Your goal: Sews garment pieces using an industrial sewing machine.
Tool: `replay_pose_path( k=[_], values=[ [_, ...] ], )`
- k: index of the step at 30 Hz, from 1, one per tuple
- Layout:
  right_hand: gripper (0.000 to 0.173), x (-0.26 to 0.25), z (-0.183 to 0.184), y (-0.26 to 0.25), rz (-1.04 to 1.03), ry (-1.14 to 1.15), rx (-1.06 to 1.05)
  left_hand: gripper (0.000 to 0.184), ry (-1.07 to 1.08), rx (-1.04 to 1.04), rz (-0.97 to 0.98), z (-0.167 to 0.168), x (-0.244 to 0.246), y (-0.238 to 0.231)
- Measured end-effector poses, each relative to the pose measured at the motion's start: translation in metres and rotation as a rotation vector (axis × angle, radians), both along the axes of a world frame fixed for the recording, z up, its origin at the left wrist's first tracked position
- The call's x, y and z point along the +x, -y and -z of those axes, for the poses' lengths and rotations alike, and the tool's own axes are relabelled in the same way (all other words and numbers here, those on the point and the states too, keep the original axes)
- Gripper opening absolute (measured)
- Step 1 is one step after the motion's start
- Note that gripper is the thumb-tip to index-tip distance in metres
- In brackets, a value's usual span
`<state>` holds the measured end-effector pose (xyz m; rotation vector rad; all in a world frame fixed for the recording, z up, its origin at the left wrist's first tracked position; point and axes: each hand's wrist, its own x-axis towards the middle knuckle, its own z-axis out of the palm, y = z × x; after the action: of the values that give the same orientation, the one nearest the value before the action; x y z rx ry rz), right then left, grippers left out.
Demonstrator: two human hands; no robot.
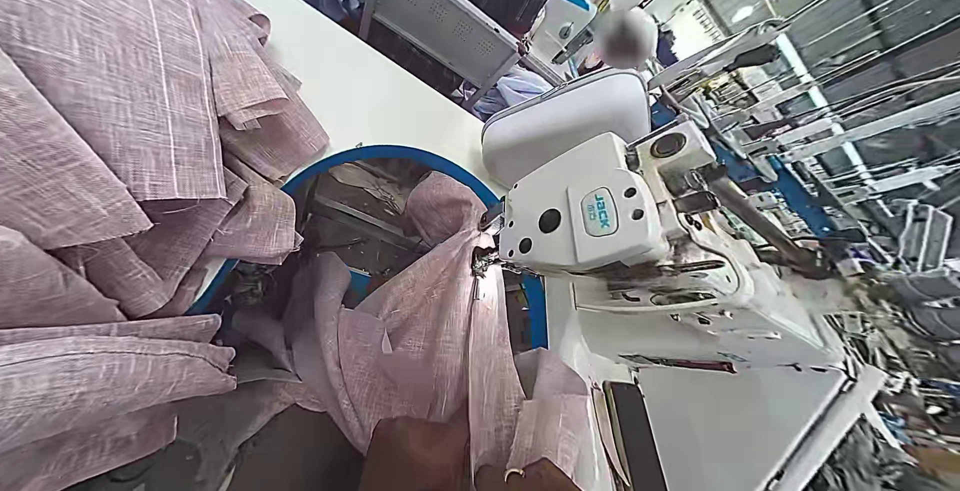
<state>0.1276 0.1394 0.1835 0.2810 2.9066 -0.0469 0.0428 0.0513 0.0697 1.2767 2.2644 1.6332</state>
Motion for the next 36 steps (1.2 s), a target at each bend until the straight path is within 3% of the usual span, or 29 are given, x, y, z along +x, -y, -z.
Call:
replay_pose_path(
  k=[3,9,26,32,36],
  values=[
    [0.023,-0.004,0.002,0.0,0.01,0.024,0.021,0.023,-0.052,0.011,-0.025,0.001,-0.007,-0.006],
    [0.024,0.004,0.007,0.018,-0.002,0.025,0.083,0.022,0.041,-0.082,0.174,-0.003,-0.023,0.003],
    [0.017,0.004,0.037,0.012,0.022,-0.44,0.332,0.024,0.166,0.094,0.032,0.019,-0.004,-0.014],
    [0.02,-0.004,0.066,-0.002,0.068,-0.672,0.297,0.019,0.157,0.153,-0.021,0.021,-0.004,-0.021],
    [0.018,-0.01,0.082,-0.013,0.17,-0.823,0.09,0.03,0.07,0.286,-0.144,0.032,0.001,-0.031]
  ],
)
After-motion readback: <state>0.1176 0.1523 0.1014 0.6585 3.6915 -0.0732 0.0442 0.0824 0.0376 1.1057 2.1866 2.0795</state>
